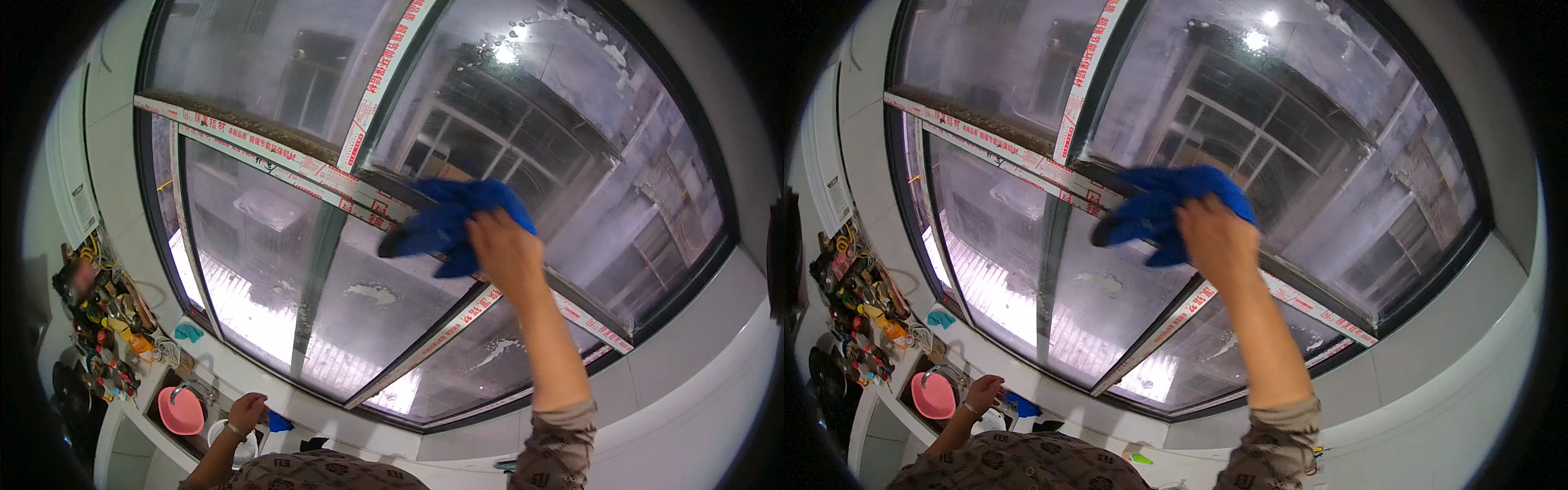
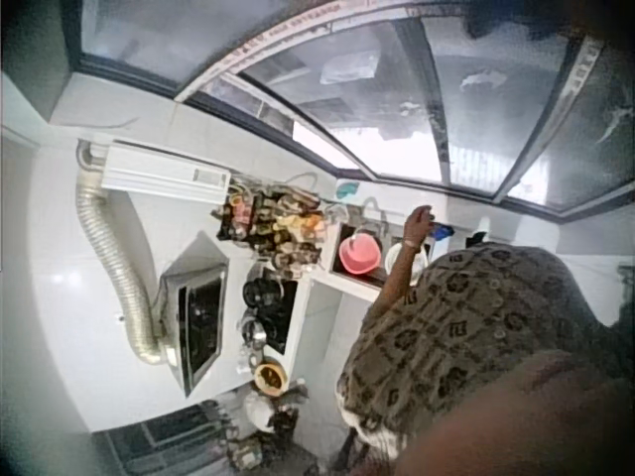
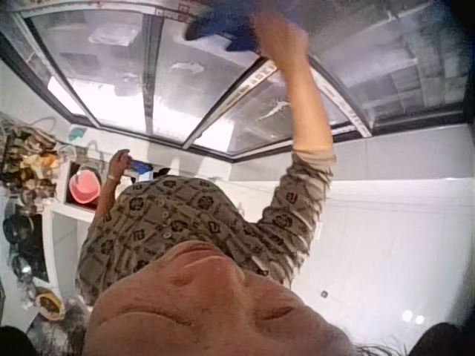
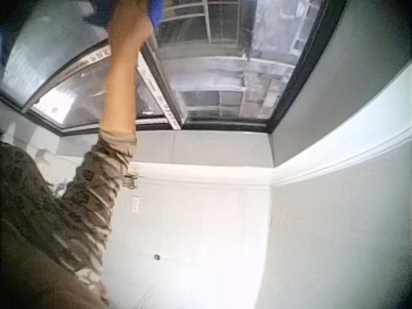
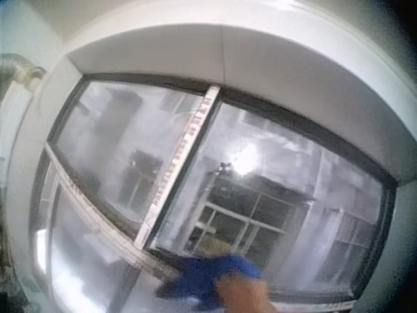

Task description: The person cleans a kitchen countertop and then a large window using a blue cloth and a spray bottle. They wipe the surfaces, rinse the cloth in a bucket of soapy water, and repeatedly spray and wipe the window panes.

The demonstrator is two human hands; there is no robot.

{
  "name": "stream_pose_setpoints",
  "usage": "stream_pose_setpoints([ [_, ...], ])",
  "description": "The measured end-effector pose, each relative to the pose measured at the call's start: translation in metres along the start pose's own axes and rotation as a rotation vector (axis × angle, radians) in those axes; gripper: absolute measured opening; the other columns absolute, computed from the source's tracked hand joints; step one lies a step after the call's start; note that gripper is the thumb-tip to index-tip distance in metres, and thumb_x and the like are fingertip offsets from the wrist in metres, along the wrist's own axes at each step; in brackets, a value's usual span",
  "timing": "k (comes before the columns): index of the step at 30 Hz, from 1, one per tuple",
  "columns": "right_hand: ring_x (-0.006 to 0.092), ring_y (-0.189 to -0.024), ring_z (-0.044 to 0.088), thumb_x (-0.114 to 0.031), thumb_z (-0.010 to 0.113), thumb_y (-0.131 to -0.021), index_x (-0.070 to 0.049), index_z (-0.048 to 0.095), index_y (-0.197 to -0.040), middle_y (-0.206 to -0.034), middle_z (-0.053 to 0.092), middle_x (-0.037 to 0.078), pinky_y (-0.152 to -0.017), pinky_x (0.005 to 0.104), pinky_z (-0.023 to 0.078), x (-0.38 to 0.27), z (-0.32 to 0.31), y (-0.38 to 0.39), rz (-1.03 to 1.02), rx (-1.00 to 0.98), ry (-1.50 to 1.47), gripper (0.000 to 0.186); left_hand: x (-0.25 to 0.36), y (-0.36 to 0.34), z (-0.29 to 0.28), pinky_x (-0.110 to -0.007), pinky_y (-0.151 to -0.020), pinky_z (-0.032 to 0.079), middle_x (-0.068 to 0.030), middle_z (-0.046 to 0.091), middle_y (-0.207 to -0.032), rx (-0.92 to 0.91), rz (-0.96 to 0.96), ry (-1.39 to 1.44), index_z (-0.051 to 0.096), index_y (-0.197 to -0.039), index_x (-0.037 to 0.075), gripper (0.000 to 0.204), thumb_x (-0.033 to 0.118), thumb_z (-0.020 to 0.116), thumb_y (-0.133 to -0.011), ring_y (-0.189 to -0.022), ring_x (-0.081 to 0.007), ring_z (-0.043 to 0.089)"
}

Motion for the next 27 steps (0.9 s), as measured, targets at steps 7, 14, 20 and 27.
stream_pose_setpoints([
  [7, 0.0241, -0.061, 0.060, -0.026, 0.054, -0.085, -0.006, 0.063, -0.077, -0.068, 0.060, 0.009, -0.053, 0.0366, 0.047, 0.125, -0.039, 0.073, 0.278, -0.225, 0.262, 0.024, -0.045, 0.028, -0.019, -0.026, -0.045, 0.046, -0.0086, 0.060, -0.070, 0.075, -0.089, 0.040, 0.056, -0.095, 0.002, 0.021, 0.020, 0.049, -0.086, -0.052, -0.0138, 0.056],
  [14, 0.0147, -0.071, 0.056, -0.025, 0.049, -0.089, -0.004, 0.061, -0.097, -0.078, 0.057, 0.007, -0.071, 0.0292, 0.049, 0.021, -0.005, -0.056, 0.139, 0.088, -0.655, 0.025, 0.025, -0.007, 0.002, -0.025, -0.052, 0.047, -0.0065, 0.063, -0.075, 0.066, 0.173, 0.008, 0.057, -0.101, 0.005, 0.021, 0.018, 0.047, -0.087, -0.063, -0.0108, 0.058],
  [20, 0.0278, -0.093, 0.053, -0.015, 0.050, -0.082, -0.008, 0.059, -0.090, -0.099, 0.058, 0.009, -0.079, 0.0379, 0.046, -0.077, 0.042, -0.084, -0.334, 0.108, -0.484, 0.013, 0.080, -0.010, 0.108, -0.024, -0.057, 0.047, -0.0032, 0.062, -0.077, -0.266, 0.215, -0.084, 0.056, -0.103, 0.006, 0.024, 0.024, 0.047, -0.091, -0.067, -0.0091, 0.058],
  [27, 0.0223, -0.101, 0.050, -0.035, 0.050, -0.084, -0.013, 0.063, -0.099, -0.105, 0.054, 0.003, -0.083, 0.0385, 0.045, 0.001, 0.020, 0.005, -0.120, 0.160, -0.345, 0.029, 0.126, -0.021, 0.154, -0.024, -0.057, 0.048, -0.0036, 0.061, -0.076, -0.380, 0.314, -0.238, 0.055, -0.104, 0.004, 0.022, 0.019, 0.045, -0.091, -0.069, -0.0108, 0.059],
])
Point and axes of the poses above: each hand's wrist, its own y-axis away from the middle knuckle, its own z-axis out of the palm, x = y × z, the point moved 8 cm from there along -y, towards the middle knuckle
